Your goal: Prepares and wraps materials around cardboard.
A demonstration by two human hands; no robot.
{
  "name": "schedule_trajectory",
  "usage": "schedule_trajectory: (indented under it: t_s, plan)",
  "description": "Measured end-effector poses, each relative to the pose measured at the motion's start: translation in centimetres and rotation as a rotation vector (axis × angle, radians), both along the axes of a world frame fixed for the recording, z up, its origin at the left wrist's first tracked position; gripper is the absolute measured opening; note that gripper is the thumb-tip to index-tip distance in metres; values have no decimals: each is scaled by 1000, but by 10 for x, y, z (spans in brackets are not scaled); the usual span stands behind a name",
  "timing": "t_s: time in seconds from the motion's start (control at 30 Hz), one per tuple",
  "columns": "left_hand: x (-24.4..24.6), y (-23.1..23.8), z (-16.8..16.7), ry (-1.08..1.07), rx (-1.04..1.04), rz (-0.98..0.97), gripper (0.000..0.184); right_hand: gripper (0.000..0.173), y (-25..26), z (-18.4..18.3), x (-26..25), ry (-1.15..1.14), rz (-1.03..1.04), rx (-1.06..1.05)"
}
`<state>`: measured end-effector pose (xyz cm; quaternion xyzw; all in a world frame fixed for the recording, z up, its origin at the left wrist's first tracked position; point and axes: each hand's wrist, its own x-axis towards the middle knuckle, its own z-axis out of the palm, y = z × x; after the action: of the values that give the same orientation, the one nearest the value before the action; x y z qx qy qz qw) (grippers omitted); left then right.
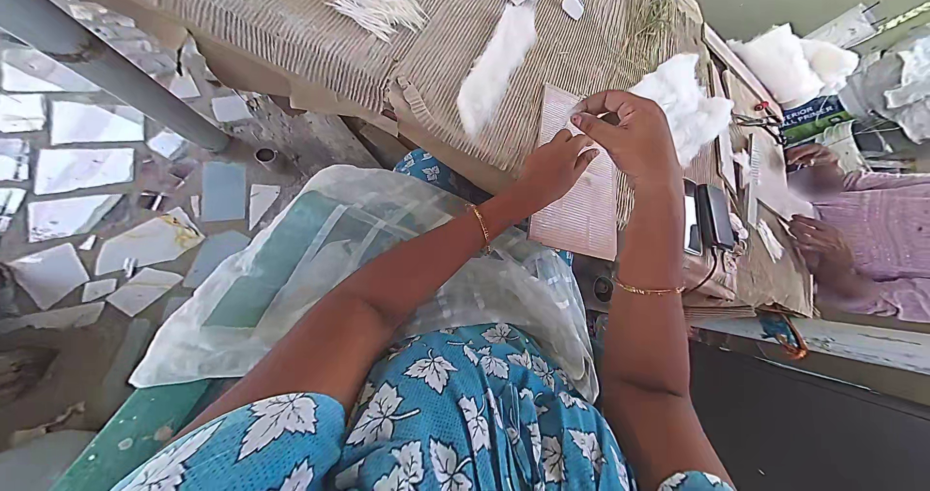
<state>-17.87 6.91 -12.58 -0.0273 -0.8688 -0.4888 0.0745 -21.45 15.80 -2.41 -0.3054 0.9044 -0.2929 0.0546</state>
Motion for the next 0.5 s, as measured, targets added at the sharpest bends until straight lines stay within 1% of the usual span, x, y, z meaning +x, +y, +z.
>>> schedule_trajectory:
  t_s: [0.07, 0.13, 0.2, 0.27, 0.3, 0.37, 0.43, 0.5]
  plan:
    - [9, -5, 5, -39, -21, 8, 34, 19, -45, -2, -4, 123, 8, 170]
    - [17, -12, 11, -121, -46, 19, 31, 20, -82, -15, -11, 182, 24, 288]
    - [18, -19, 1, -129, -41, 33, 31, 23, -105, -31, -17, 180, 78, 391]
    - [18, -24, -11, -85, -51, 32, 33, 29, -117, -43, -20, 174, 146, 481]
    - [19, -26, -13, -60, -53, 31, 32, 33, -120, -46, -21, 178, 169, 500]
    - [21, -27, -13, -81, -61, 35, 32, 34, -123, -46, -20, 188, 184, 505]
    - [16, -24, -14, -152, -51, 50, 35, 28, -124, -43, -20, 199, 174, 476]
    - [15, -22, -8, -250, -79, 49, 35, 21, -125, -39, -21, 164, 170, 440]
